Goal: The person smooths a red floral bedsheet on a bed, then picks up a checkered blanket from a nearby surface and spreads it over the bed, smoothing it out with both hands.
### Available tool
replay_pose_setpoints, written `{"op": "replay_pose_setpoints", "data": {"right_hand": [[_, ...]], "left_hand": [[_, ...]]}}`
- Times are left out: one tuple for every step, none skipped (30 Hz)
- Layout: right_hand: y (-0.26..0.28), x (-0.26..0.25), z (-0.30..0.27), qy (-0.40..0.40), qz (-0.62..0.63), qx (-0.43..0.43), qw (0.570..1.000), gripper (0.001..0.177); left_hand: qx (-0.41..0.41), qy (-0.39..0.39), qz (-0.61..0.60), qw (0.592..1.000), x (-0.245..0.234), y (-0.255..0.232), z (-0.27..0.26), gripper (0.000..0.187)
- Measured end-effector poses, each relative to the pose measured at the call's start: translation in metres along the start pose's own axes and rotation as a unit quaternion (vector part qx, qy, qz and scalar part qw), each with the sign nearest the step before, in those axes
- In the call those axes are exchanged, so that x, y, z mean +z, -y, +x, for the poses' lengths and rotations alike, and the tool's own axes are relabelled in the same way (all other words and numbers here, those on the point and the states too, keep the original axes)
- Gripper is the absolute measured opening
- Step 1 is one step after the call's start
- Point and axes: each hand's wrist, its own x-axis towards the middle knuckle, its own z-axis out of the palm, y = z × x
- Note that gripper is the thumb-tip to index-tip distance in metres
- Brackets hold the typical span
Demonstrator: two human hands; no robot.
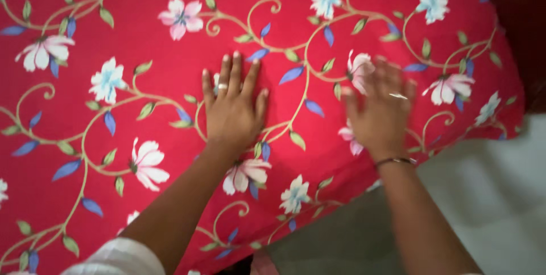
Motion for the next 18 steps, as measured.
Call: {"op": "replay_pose_setpoints", "data": {"right_hand": [[-0.021,-0.004,0.002,-0.022,0.003,0.019,1.000,0.066],[-0.041,-0.011,0.000,-0.028,0.016,0.056,0.998,0.066],[-0.054,-0.014,-0.002,-0.034,0.029,0.092,0.995,0.066],[-0.061,-0.014,-0.003,-0.030,0.019,0.163,0.986,0.066],[-0.068,-0.015,-0.003,-0.027,0.009,0.233,0.972,0.067],[-0.071,-0.016,-0.003,-0.020,0.001,0.301,0.953,0.067],[-0.068,-0.014,-0.002,-0.041,-0.009,0.281,0.959,0.068],[-0.059,-0.010,0.000,-0.060,-0.019,0.260,0.964,0.068],[-0.049,-0.006,0.004,-0.080,-0.029,0.239,0.967,0.069],[-0.034,-0.002,0.009,-0.126,0.018,0.142,0.982,0.066],[-0.016,0.004,0.015,-0.170,0.065,0.043,0.982,0.063],[0.005,0.012,0.025,-0.125,0.044,0.031,0.991,0.063],[0.025,0.020,0.035,-0.079,0.023,0.018,0.996,0.063],[0.042,0.025,0.044,-0.047,0.043,-0.018,0.998,0.063],[0.051,0.028,0.051,-0.016,0.063,-0.054,0.996,0.063],[0.053,0.029,0.058,0.007,0.048,-0.057,0.997,0.061],[0.052,0.030,0.064,0.029,0.034,-0.061,0.997,0.060],[0.047,0.030,0.070,0.051,0.019,-0.065,0.996,0.058]], "left_hand": [[0.000,-0.004,0.008,1.000,0.000,-0.001,0.000,0.058],[0.001,-0.006,0.017,1.000,-0.002,-0.003,0.000,0.058],[0.002,-0.008,0.026,1.000,-0.003,-0.003,0.000,0.058],[0.002,-0.008,0.026,1.000,-0.005,-0.004,0.003,0.058],[0.002,-0.008,0.026,1.000,-0.006,-0.005,0.005,0.058],[-0.001,-0.006,0.028,1.000,-0.007,-0.006,0.007,0.058],[-0.018,0.011,0.035,0.999,-0.007,-0.009,0.010,0.055],[-0.036,0.029,0.041,0.998,-0.005,-0.011,0.013,0.053],[-0.054,0.047,0.047,0.996,-0.003,-0.013,0.016,0.051],[-0.058,0.052,0.041,0.996,0.001,-0.016,0.022,0.050],[-0.062,0.056,0.035,0.996,0.007,-0.019,0.032,0.049],[-0.066,0.061,0.029,0.995,0.013,-0.024,0.040,0.049],[-0.052,0.045,0.000,0.998,0.019,-0.030,0.047,0.048],[-0.037,0.029,-0.030,0.998,0.026,-0.037,0.055,0.048],[-0.022,0.013,-0.059,0.998,0.031,-0.045,0.060,0.047],[-0.025,0.014,-0.051,0.998,0.036,-0.052,0.063,0.048],[-0.028,0.014,-0.043,0.999,0.039,-0.058,0.065,0.050],[-0.032,0.015,-0.034,0.999,0.042,-0.065,0.067,0.051]]}}
